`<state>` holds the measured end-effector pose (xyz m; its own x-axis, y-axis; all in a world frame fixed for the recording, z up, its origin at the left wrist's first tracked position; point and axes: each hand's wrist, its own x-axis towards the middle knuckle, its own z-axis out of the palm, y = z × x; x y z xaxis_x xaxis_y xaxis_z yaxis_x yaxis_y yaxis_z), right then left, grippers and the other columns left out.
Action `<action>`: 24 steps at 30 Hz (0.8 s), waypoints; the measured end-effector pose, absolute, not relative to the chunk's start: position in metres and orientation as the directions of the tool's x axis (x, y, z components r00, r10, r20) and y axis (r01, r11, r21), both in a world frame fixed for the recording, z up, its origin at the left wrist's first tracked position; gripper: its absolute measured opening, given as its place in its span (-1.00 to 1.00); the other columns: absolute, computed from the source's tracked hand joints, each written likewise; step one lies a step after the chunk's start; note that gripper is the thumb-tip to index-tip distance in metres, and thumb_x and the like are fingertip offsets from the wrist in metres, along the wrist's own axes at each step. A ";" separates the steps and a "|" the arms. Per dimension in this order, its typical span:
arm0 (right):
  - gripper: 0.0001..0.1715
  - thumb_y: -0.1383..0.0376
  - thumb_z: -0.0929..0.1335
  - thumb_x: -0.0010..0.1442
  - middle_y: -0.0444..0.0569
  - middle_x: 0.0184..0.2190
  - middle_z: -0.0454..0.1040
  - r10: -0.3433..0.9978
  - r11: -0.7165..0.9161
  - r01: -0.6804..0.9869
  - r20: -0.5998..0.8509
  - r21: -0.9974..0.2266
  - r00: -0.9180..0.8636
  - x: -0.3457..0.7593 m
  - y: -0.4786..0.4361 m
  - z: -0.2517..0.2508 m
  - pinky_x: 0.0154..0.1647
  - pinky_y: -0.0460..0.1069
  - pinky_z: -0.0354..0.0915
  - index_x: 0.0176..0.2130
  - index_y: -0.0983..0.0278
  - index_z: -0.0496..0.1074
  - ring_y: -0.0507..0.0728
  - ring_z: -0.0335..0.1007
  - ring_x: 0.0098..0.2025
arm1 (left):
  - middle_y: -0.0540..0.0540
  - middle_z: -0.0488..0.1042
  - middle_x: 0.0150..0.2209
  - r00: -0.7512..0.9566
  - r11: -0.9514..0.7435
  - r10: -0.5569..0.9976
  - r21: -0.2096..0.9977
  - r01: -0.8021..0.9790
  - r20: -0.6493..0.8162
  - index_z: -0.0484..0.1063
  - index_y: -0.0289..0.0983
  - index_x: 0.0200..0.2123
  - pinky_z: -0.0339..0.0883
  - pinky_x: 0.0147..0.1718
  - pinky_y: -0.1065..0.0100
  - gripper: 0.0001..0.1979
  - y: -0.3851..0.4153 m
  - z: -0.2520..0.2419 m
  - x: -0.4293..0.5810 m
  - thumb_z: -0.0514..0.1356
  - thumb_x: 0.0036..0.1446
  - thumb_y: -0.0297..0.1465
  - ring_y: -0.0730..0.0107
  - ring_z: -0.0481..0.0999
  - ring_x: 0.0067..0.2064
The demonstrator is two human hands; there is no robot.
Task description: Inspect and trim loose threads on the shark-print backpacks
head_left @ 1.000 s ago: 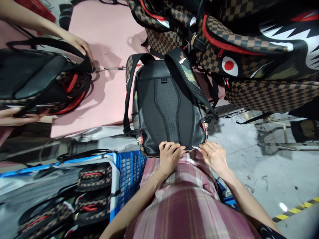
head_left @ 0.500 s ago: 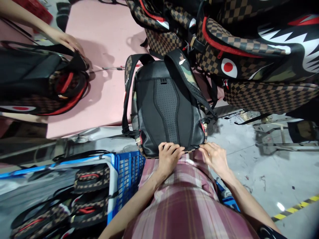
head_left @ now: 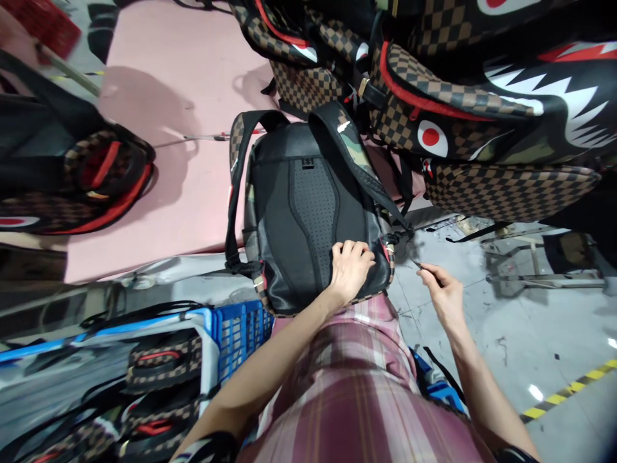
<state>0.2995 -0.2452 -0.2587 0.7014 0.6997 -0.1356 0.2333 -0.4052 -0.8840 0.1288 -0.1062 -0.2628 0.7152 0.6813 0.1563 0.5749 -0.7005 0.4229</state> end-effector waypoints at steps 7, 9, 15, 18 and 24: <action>-0.48 0.04 0.40 -0.07 -0.24 -0.62 0.25 0.501 -0.286 -0.232 -0.352 -0.930 0.791 0.298 -0.250 -0.295 -0.63 -0.13 -0.05 -0.19 0.33 0.44 -0.09 -0.06 -0.64 | -0.05 0.50 -0.34 0.967 -0.543 0.256 0.825 0.153 -0.011 0.45 -0.27 -0.55 0.03 0.06 0.15 -0.61 -0.110 -0.238 0.118 -0.06 0.24 -0.41 0.31 0.36 -0.06; -0.45 0.02 0.40 -0.09 -0.27 -0.65 0.19 0.525 -0.308 -0.268 -0.398 -0.913 0.752 0.286 -0.238 -0.302 -0.65 -0.13 -0.09 -0.18 0.34 0.44 -0.09 -0.10 -0.65 | -0.06 0.51 -0.29 0.982 -0.443 0.184 0.889 0.113 -0.033 0.46 -0.27 -0.56 0.13 0.04 0.26 -0.50 -0.111 -0.233 0.110 -0.17 0.28 -0.40 0.38 0.42 -0.10; -0.54 0.05 0.40 -0.08 -0.11 -0.45 0.44 0.646 -0.322 0.022 -0.203 -0.946 0.736 0.260 -0.190 -0.291 -0.44 -0.07 0.19 -0.25 0.31 0.42 0.01 0.24 -0.49 | -0.23 0.26 0.15 0.892 -0.729 0.451 0.564 0.388 -0.031 0.35 -0.29 0.01 -0.08 0.17 -0.07 -0.59 -0.118 -0.251 0.100 0.19 0.07 -0.32 0.07 0.06 0.24; -0.51 -0.01 0.40 -0.09 -0.02 -0.37 0.49 0.704 -0.354 0.249 -0.081 -0.902 0.706 0.263 -0.173 -0.280 -0.34 -0.04 0.20 -0.26 0.28 0.45 0.09 0.33 -0.38 | -0.18 0.29 0.13 0.918 -0.782 0.393 0.503 0.368 -0.059 0.30 -0.26 0.05 -0.05 0.18 -0.01 -0.62 -0.124 -0.261 0.087 0.12 0.13 -0.42 0.21 0.13 0.23; -0.63 0.09 0.47 -0.22 -0.19 -0.59 0.37 0.588 -0.171 -0.292 -0.335 -0.941 0.736 0.276 -0.153 -0.292 -0.48 -0.10 0.18 -0.52 0.26 0.32 0.02 0.27 -0.51 | -0.15 0.18 0.21 0.881 -0.829 0.471 0.366 0.423 0.046 0.20 -0.17 0.13 -0.01 0.15 -0.02 -0.53 -0.132 -0.269 0.069 0.13 0.13 -0.39 0.13 0.01 0.27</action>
<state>0.2759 -0.1531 -0.2922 0.7359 0.5882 -0.3354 -0.2922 -0.1710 -0.9409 0.0687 -0.1319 -0.2692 0.8812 0.4705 0.0459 0.4234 -0.8286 0.3662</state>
